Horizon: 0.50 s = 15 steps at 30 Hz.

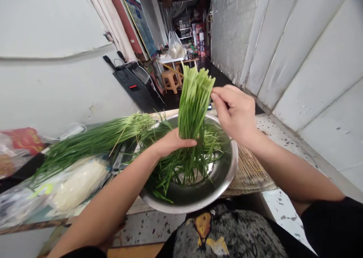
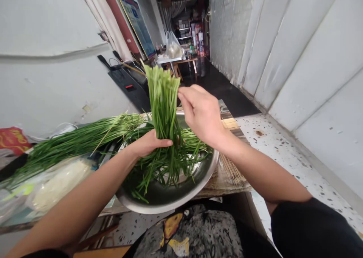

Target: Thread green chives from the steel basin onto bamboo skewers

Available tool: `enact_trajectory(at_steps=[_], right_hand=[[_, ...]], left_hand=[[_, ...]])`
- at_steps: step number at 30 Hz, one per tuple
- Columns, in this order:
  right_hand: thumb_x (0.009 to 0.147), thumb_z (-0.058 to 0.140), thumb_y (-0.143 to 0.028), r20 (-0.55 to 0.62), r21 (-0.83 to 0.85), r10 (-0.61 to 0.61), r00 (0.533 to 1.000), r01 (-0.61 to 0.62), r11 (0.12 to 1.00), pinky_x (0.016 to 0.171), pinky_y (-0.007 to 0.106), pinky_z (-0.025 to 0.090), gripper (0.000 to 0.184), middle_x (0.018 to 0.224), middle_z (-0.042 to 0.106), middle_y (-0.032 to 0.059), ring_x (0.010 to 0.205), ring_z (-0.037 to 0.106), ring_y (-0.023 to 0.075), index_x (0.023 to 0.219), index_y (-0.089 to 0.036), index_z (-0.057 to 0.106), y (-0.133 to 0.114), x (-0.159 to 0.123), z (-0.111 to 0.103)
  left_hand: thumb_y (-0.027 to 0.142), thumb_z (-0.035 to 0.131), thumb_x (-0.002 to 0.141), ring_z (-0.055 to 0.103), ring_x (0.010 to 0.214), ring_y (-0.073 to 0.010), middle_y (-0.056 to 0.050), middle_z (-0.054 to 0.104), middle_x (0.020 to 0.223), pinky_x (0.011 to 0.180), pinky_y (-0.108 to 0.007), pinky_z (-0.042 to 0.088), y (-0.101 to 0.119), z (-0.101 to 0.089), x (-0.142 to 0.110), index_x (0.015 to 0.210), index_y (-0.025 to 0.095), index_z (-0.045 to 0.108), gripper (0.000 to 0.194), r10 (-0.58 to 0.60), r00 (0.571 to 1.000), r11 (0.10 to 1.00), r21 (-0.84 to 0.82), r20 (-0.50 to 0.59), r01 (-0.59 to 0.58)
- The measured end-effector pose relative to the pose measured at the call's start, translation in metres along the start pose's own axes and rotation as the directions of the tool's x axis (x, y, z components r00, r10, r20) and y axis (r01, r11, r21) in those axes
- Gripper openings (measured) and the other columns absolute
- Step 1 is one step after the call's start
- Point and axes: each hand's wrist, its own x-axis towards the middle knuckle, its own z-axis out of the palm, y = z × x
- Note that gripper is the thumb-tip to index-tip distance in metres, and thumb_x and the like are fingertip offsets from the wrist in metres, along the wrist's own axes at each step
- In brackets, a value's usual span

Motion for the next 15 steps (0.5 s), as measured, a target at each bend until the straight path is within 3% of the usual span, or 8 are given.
enact_trajectory(at_steps=[4,5,7,10,12,15], right_hand=[[0.096,0.031,-0.03,0.048,-0.028,0.033,0.998,-0.032,0.999,0.069,0.026,0.04,0.035,0.072,0.054,0.0004,0.073,0.053,0.0109,0.085,-0.015,0.061,-0.001,0.005,-0.01],[0.095,0.033,-0.029,0.104,-0.044,0.057,0.993,-0.052,0.998,0.066,0.024,0.039,0.033,0.071,0.055,0.0005,0.07,0.053,0.0105,0.082,-0.015,0.061,0.001,-0.002,-0.013],[0.092,0.038,-0.024,0.257,-0.11,0.122,0.959,-0.096,0.989,0.06,0.023,0.036,0.03,0.067,0.057,0.0003,0.063,0.052,0.0095,0.075,-0.016,0.061,0.008,-0.023,-0.016],[0.087,0.043,-0.023,0.414,-0.358,0.279,0.867,-0.126,0.925,0.051,0.025,0.026,0.028,0.057,0.054,0.0006,0.051,0.044,0.0099,0.065,-0.017,0.059,0.024,-0.067,-0.013],[0.086,0.045,-0.024,0.477,-0.442,0.32,0.819,-0.092,0.892,0.049,0.026,0.021,0.029,0.054,0.052,0.0005,0.048,0.04,0.0099,0.06,-0.017,0.056,0.033,-0.094,-0.009],[0.089,0.041,-0.024,0.459,-0.436,0.264,0.848,-0.044,0.899,0.049,0.026,0.022,0.03,0.062,0.053,0.0018,0.052,0.042,0.0101,0.063,-0.017,0.056,0.041,-0.119,-0.007]], left_hand=[[0.044,0.074,0.066,0.061,0.092,-0.0227,-0.01,0.067,0.102,0.085,-0.035,0.047,0.001,-0.006,-0.031,0.102,0.013,0.062,0.048,-0.101,0.987,0.984,0.134,-0.128,0.118],[0.044,0.073,0.066,0.062,0.09,-0.0224,-0.008,0.068,0.1,0.084,-0.034,0.047,0.0,-0.008,-0.039,0.1,0.014,0.063,0.047,-0.142,0.984,0.971,0.177,-0.109,0.16],[0.046,0.072,0.067,0.062,0.087,-0.0217,-0.006,0.069,0.095,0.08,-0.031,0.048,-0.006,-0.01,-0.05,0.096,0.015,0.064,0.043,-0.248,0.968,0.936,0.267,0.041,0.229],[0.046,0.07,0.067,0.063,0.088,-0.0217,-0.004,0.07,0.097,0.076,-0.028,0.047,-0.019,-0.01,-0.055,0.096,0.018,0.066,0.041,-0.378,0.884,0.858,0.463,0.274,0.223],[0.044,0.074,0.059,0.063,0.087,-0.0229,-0.005,0.07,0.098,0.074,-0.027,0.045,-0.023,-0.01,-0.05,0.097,0.019,0.067,0.046,-0.428,0.861,0.762,0.622,0.275,0.18],[0.039,0.079,0.049,0.063,0.077,-0.0219,-0.006,0.071,0.087,0.067,-0.025,0.043,-0.013,-0.02,-0.033,0.089,0.02,0.071,0.045,-0.399,0.901,0.627,0.769,0.174,0.129]])
